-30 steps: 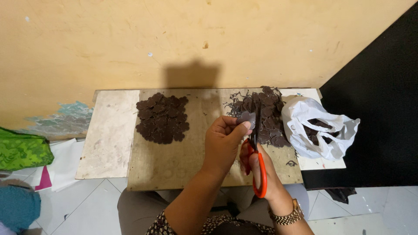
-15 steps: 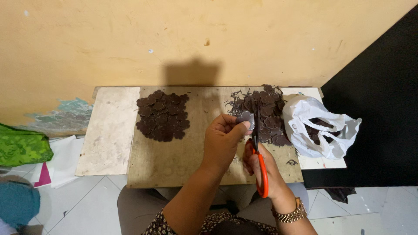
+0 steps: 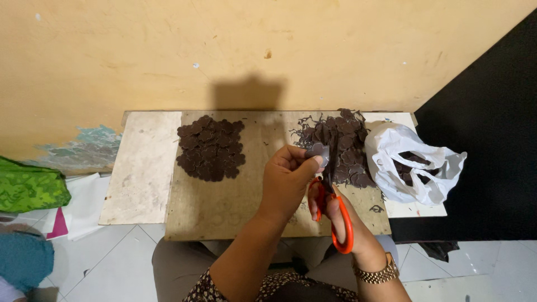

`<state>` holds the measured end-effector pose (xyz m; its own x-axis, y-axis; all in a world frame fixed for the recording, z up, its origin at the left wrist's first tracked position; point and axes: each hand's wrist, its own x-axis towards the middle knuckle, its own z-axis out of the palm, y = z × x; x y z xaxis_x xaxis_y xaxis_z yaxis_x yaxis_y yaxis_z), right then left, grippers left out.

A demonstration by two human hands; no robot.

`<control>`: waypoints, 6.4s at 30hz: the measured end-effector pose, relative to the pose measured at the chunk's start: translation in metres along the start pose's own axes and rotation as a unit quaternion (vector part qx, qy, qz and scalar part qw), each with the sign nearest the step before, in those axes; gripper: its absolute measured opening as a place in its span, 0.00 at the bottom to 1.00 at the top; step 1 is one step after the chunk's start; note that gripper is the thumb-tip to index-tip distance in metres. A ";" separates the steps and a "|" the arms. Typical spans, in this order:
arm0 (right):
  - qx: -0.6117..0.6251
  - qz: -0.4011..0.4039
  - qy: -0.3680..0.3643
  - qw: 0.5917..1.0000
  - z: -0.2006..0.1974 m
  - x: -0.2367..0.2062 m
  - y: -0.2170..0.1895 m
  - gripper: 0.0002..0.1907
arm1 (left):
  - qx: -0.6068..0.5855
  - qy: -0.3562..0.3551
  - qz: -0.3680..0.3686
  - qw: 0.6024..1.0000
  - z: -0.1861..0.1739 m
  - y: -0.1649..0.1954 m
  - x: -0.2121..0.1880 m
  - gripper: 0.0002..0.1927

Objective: The person uses red-handled scissors to cut dark brown fabric into small, flower-shaped pieces. They pick up each piece, trim the edges, and place the finished shapes into a pile on the table. The process is repeated continuously throughout the clip.

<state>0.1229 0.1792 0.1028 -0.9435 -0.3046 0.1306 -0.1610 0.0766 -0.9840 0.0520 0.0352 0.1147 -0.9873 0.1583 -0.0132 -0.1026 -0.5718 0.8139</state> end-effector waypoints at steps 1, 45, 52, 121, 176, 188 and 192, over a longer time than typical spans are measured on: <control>0.005 -0.001 0.000 1.000 0.001 0.002 0.002 0.39 | 0.000 -0.001 0.000 1.000 0.000 0.000 0.000 0.08; 0.528 0.067 -0.149 0.833 -0.025 -0.022 0.034 0.55 | -0.046 0.049 0.087 0.994 0.001 0.009 0.004 0.07; -0.095 0.140 0.224 0.960 -0.022 0.000 0.024 0.30 | -0.042 0.061 0.056 0.996 -0.006 -0.003 0.015 0.08; 0.020 0.006 0.059 0.998 -0.007 -0.004 -0.001 0.38 | -0.022 0.011 -0.046 0.999 0.011 -0.005 -0.003 0.08; 0.022 0.083 0.032 0.996 -0.019 -0.014 0.017 0.26 | 0.046 -0.038 -0.033 0.998 -0.014 -0.016 0.010 0.08; 0.027 0.105 0.027 0.994 -0.016 -0.014 0.024 0.24 | 0.110 -0.044 -0.049 0.992 -0.020 0.001 0.009 0.16; 0.047 0.126 0.034 0.990 -0.015 -0.014 0.028 0.22 | 0.110 -0.046 -0.038 0.992 -0.019 -0.002 0.010 0.17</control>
<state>0.1276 0.1997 0.0748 -0.9681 -0.2221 -0.1164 0.1071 0.0535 -0.9928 0.0403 0.0226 0.1022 -0.9616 0.2725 -0.0342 -0.1371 -0.3682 0.9196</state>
